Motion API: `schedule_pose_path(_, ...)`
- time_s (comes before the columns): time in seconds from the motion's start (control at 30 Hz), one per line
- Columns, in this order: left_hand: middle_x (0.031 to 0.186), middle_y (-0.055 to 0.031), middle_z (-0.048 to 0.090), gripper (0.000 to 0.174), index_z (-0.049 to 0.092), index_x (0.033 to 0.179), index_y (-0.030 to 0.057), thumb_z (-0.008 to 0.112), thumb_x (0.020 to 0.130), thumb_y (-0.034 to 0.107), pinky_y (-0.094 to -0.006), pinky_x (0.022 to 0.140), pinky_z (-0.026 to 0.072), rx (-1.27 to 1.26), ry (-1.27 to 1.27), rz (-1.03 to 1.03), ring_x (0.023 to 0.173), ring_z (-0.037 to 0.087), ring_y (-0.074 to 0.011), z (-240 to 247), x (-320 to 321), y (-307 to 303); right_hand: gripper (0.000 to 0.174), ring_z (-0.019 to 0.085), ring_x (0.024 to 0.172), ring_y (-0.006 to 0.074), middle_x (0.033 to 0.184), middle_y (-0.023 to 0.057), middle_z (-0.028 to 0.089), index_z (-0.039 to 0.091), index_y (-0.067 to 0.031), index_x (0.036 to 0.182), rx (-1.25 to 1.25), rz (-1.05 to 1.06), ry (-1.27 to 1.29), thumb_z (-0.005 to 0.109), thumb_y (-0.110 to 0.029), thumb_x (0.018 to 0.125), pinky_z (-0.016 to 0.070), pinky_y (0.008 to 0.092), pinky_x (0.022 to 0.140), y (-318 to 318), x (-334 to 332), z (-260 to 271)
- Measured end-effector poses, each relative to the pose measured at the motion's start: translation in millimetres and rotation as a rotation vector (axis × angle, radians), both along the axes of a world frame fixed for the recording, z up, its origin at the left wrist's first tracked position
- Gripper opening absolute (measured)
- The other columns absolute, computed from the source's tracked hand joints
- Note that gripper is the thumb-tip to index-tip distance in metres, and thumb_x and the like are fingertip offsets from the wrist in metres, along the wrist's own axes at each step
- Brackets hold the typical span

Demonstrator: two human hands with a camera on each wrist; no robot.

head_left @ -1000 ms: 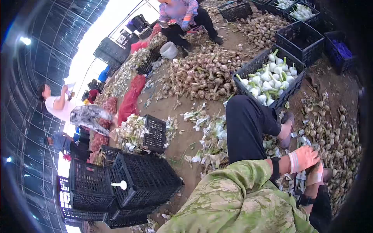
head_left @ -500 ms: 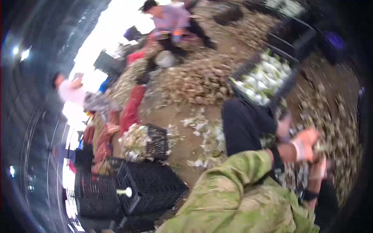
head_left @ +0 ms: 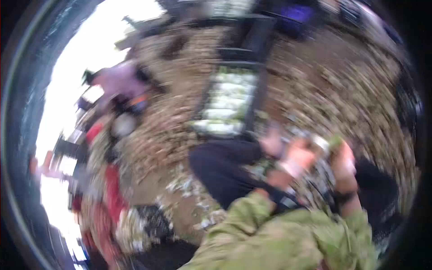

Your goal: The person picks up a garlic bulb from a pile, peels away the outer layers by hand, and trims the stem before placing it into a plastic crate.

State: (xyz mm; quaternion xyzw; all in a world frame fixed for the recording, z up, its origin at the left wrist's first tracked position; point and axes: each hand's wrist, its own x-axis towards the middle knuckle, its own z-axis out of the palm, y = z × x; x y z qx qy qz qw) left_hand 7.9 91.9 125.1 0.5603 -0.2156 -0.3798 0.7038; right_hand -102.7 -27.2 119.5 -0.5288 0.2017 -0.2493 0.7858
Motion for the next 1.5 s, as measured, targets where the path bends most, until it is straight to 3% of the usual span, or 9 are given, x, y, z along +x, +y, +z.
schedule_pose_path(0.07,0.105,-0.0097,0.058,0.035,0.052,0.110,0.0029,0.055,0.076,0.006,-0.0310,0.088,0.0430,-0.134,-0.168,0.008,0.098,0.053,-0.0176,-4,9,-2,0.040,0.051,0.103,0.0230,0.114,0.0124,0.052,0.046,-0.0032,0.117,0.566,0.012,-0.102,0.034,-0.032,0.092,0.0420,0.0372,0.087,-25,5,-56)
schedule_pose_path(0.3,0.105,-0.0140,0.049,0.047,0.046,0.118,0.0091,0.058,0.073,0.017,-0.0361,0.085,0.0447,0.463,-0.532,0.317,0.092,0.054,-0.0338,63,-22,15,0.033,0.051,0.097,0.0183,0.105,0.0071,0.053,0.050,-0.0022,0.109,-0.488,0.379,0.018,0.043,-0.025,0.086,0.0416,0.0311,0.084,-45,37,-79)
schedule_pose_path(0.53,0.103,-0.0129,0.050,0.048,0.042,0.119,0.0082,0.057,0.076,0.024,-0.0344,0.084,0.0437,0.164,-0.487,0.460,0.094,0.053,-0.0278,-4,-8,-16,0.034,0.053,0.100,0.0192,0.111,0.0099,0.054,0.049,0.0000,0.115,0.224,0.070,-0.110,0.035,-0.021,0.091,0.0449,0.0336,0.084,-29,38,-41)
schedule_pose_path(0.7,0.099,-0.0108,0.055,0.050,0.045,0.118,0.0059,0.054,0.079,0.036,-0.0342,0.079,0.0469,-0.267,0.108,0.374,0.090,0.055,-0.0242,-1,12,5,0.051,0.059,0.083,0.0337,0.088,0.0217,0.061,0.048,-0.0033,0.116,-1.177,0.440,0.703,0.061,-0.023,0.071,0.0468,0.0381,0.071,-34,19,-64)
schedule_pose_path(0.93,0.091,-0.0082,0.058,0.059,0.044,0.119,0.0048,0.054,0.080,0.048,-0.0315,0.073,0.0494,-0.363,0.395,0.281,0.084,0.057,-0.0210,34,-9,-10,0.057,0.050,0.103,0.0171,0.116,0.0131,0.051,0.038,0.0030,0.124,-0.168,0.248,0.108,0.062,-0.008,0.074,0.0401,0.0293,0.089,25,15,29)
schedule_pose_path(1.03,0.101,-0.0089,0.055,0.053,0.043,0.118,0.0030,0.063,0.077,0.029,-0.0300,0.078,0.0464,-0.098,-0.057,0.190,0.088,0.056,-0.0204,24,-11,-9,0.047,0.050,0.101,0.0141,0.113,0.0092,0.053,0.041,0.0019,0.123,0.248,0.056,-0.027,0.056,-0.005,0.079,0.0398,0.0276,0.088,19,13,38)
schedule_pose_path(1.23,0.078,-0.0036,0.061,0.012,0.061,0.087,-0.0015,0.062,0.076,0.003,-0.0233,0.065,0.0448,0.229,-0.815,0.192,0.069,0.055,-0.0110,44,-8,1,0.045,0.050,0.097,0.0121,0.107,0.0070,0.053,0.042,0.0007,0.119,-0.162,0.037,0.041,0.058,-0.008,0.078,0.0408,0.0264,0.084,0,9,33)
schedule_pose_path(1.3,0.075,0.0005,0.059,0.007,0.061,0.082,0.0001,0.060,0.080,0.006,-0.0195,0.057,0.0405,0.182,-0.232,0.140,0.062,0.049,-0.0047,37,-6,3,0.047,0.049,0.093,0.0113,0.104,0.0066,0.052,0.041,-0.0002,0.119,-0.172,0.070,-0.001,0.061,-0.010,0.077,0.0407,0.0254,0.082,-5,9,33)
schedule_pose_path(1.5,0.070,0.0014,0.057,0.008,0.061,0.080,0.0067,0.057,0.081,0.014,-0.0217,0.057,0.0412,0.174,-0.059,0.229,0.061,0.048,-0.0063,36,14,0,0.051,0.050,0.089,0.0119,0.103,0.0064,0.052,0.040,0.0008,0.119,-0.145,0.146,0.060,0.063,-0.020,0.079,0.0416,0.0250,0.081,-8,-4,21)
